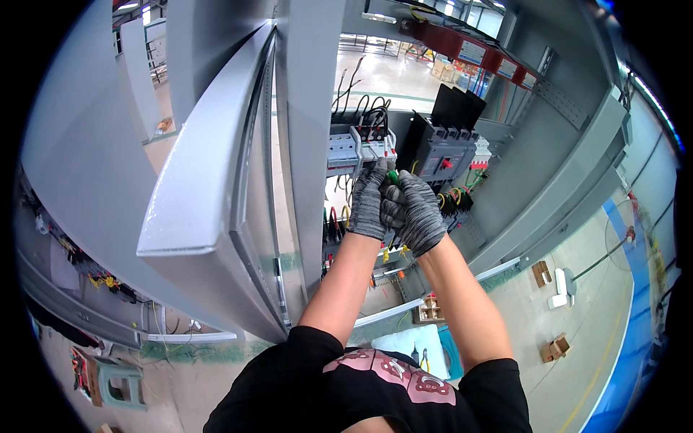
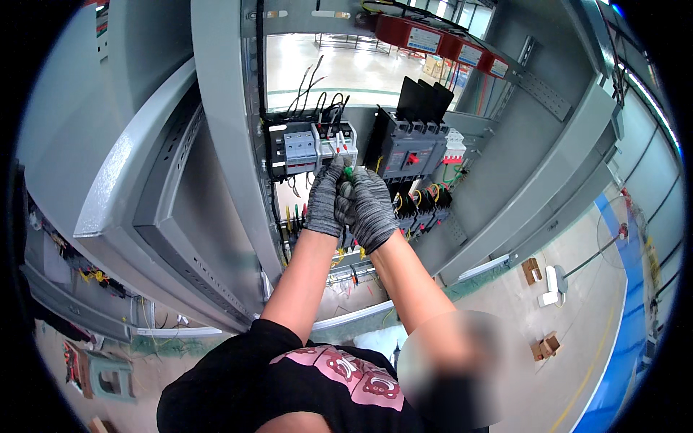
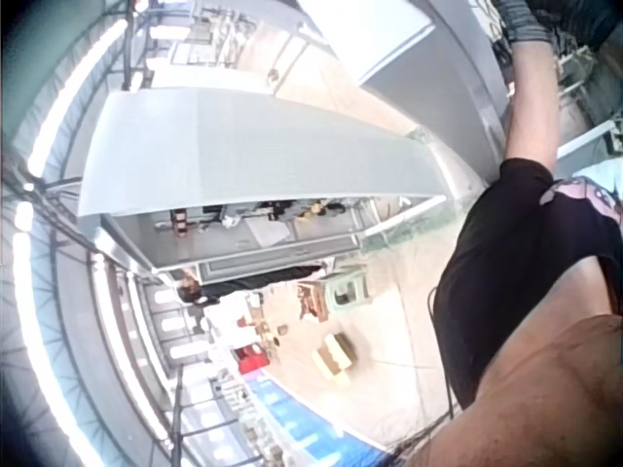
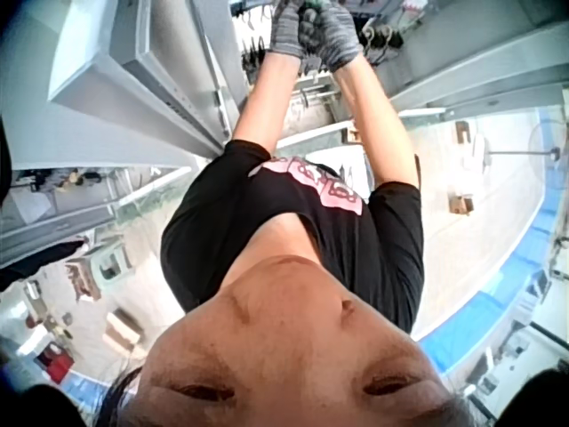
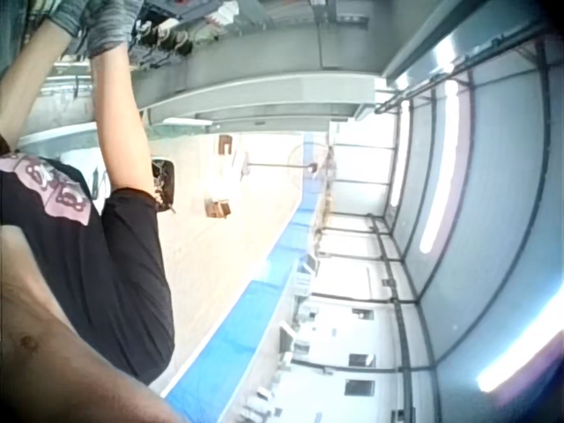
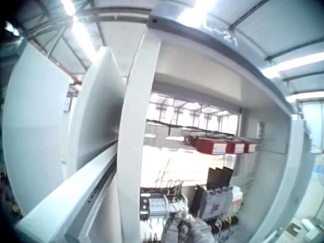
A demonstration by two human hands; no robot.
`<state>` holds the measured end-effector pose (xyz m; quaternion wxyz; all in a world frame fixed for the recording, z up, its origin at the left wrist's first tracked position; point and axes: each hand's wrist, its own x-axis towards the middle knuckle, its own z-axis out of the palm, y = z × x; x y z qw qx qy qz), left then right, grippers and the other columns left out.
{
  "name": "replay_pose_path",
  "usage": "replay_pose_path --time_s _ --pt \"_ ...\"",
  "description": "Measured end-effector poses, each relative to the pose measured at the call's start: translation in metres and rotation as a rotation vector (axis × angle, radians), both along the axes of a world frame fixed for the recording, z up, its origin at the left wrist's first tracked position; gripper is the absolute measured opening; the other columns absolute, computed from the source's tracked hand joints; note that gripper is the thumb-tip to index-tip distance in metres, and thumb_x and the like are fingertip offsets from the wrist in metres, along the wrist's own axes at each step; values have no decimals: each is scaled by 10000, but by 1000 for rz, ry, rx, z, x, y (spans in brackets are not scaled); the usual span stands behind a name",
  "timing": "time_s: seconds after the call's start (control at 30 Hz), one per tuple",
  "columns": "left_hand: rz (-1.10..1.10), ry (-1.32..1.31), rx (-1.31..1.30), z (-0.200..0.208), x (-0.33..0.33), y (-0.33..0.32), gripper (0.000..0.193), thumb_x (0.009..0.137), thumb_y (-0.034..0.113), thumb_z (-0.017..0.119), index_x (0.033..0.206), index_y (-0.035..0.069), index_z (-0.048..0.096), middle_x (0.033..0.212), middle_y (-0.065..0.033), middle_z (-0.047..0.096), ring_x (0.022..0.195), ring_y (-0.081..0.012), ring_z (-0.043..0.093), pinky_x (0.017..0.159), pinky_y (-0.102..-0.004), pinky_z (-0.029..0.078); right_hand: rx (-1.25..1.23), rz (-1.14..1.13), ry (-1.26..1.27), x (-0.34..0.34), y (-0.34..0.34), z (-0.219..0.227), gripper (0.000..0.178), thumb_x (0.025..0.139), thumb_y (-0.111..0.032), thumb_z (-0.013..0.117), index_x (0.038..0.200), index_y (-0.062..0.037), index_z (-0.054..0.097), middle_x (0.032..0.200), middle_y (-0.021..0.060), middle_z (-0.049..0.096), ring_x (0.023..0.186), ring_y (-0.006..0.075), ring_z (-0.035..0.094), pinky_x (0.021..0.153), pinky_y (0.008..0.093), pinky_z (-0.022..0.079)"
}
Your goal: The person works inside an open electrical panel, using a cordless screwdriver and pliers to connect and secure wires to terminal blocks and components. The person repeatedly strips wire ends, inserts them into terminals, and tightens connections while organizing the wiring within the panel.
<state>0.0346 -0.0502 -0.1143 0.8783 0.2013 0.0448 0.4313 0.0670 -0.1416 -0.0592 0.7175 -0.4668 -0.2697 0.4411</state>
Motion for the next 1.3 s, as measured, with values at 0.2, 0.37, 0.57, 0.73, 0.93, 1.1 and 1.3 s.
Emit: replay_pose_path --time_s 0.2,0.37,0.57,0.73,0.93,1.1,1.3 --pt "52 -62 -4 -5 1 7 171 880 140 658 1017 43 629 927 -59 675 810 -160 648 692 -287 560 -430 -369 -1771 -20 -15 31 273 947 -276 500 1089 -44 480 916 194 652 747 350 665 650 440 514" --pt "-51 -124 30 -19 7 16 170 898 182 635 1004 49 638 919 -82 669 803 -185 638 728 -301 543 -710 -134 -1796 -21 -8 44 307 952 -259 462 1142 -19 453 914 249 637 797 382 655 651 470 503" --pt "47 -48 15 -21 14 19 229 902 256 639 1021 61 645 904 -85 677 763 -195 642 674 -308 541 -7 -38 -86 -3 15 -6 245 978 -305 484 858 -98 537 582 -31 474 449 86 427 428 231 381" --pt "113 17 0 -2 4 2 162 873 132 669 1015 60 639 933 -53 673 801 -148 635 706 -270 535 -171 -54 -771 -4 -9 11 227 955 -314 510 976 -88 505 601 12 534 506 158 532 455 289 426" --pt "-125 -282 46 -24 16 22 89 868 123 663 916 62 619 830 -52 646 736 -155 630 668 -297 548 -526 -341 -2066 -12 -2 17 295 953 -265 458 1143 -40 463 779 198 660 730 339 674 573 448 514" --pt "59 -96 29 -15 11 9 201 889 221 649 987 46 635 868 -60 666 744 -184 626 685 -328 527 -260 -343 -1515 -6 6 -3 228 967 -236 451 1063 -37 507 738 159 639 620 324 630 546 409 509" --pt "-64 39 -53 -6 5 10 173 874 138 669 1022 56 631 954 -61 670 821 -146 633 713 -265 533 -87 -246 -908 19 20 -31 204 967 -244 493 992 -45 524 638 47 578 545 224 582 525 327 488"
